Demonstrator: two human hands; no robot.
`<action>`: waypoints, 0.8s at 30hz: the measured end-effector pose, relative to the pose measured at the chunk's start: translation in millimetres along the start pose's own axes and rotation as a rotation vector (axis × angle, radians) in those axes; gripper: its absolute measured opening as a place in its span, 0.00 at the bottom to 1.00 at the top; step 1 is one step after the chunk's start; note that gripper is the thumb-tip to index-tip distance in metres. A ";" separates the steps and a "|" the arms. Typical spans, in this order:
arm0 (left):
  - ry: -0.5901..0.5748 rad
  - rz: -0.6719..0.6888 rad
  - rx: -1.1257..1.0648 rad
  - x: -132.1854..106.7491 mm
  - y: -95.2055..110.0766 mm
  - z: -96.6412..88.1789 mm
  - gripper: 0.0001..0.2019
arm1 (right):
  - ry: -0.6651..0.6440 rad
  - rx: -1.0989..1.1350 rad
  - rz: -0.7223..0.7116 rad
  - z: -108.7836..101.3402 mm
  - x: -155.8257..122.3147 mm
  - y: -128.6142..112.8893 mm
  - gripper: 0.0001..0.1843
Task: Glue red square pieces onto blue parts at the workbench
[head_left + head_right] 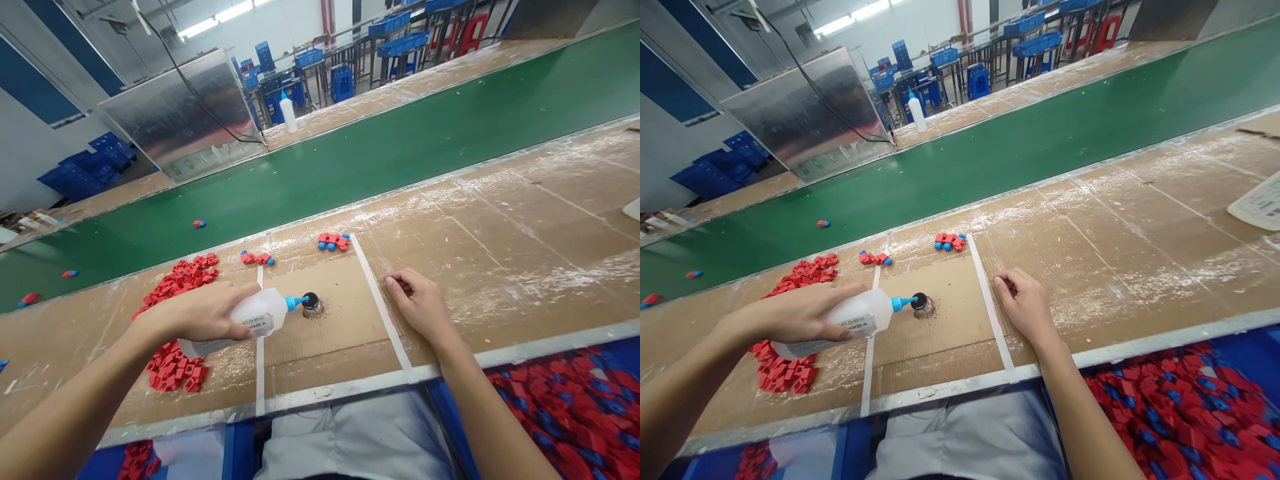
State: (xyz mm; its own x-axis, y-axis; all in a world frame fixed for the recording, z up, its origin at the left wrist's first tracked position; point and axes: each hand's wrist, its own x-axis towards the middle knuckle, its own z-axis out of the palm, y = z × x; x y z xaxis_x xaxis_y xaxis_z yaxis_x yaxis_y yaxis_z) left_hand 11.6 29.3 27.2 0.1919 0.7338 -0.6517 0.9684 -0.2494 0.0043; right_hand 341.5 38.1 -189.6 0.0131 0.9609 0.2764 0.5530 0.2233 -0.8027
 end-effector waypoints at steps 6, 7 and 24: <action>0.017 0.020 -0.011 1.1 -4.6 1.2 0.32 | 0.002 0.000 -0.005 0.7 -0.5 0.6 0.14; 0.022 0.024 -0.015 1.0 -5.5 1.5 0.32 | 0.003 0.000 -0.005 0.7 -0.7 0.8 0.14; 0.023 0.010 -0.035 -1.1 -6.6 2.5 0.30 | -0.001 0.008 -0.007 0.4 -1.0 0.1 0.15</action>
State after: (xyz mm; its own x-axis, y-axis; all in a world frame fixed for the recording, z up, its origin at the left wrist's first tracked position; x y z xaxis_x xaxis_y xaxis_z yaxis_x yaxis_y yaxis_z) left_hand 4.5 28.6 25.9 0.2044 0.7461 -0.6337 0.9714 -0.2345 0.0372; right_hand 341.2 37.2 -190.2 0.0087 0.9594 0.2818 0.5463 0.2315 -0.8050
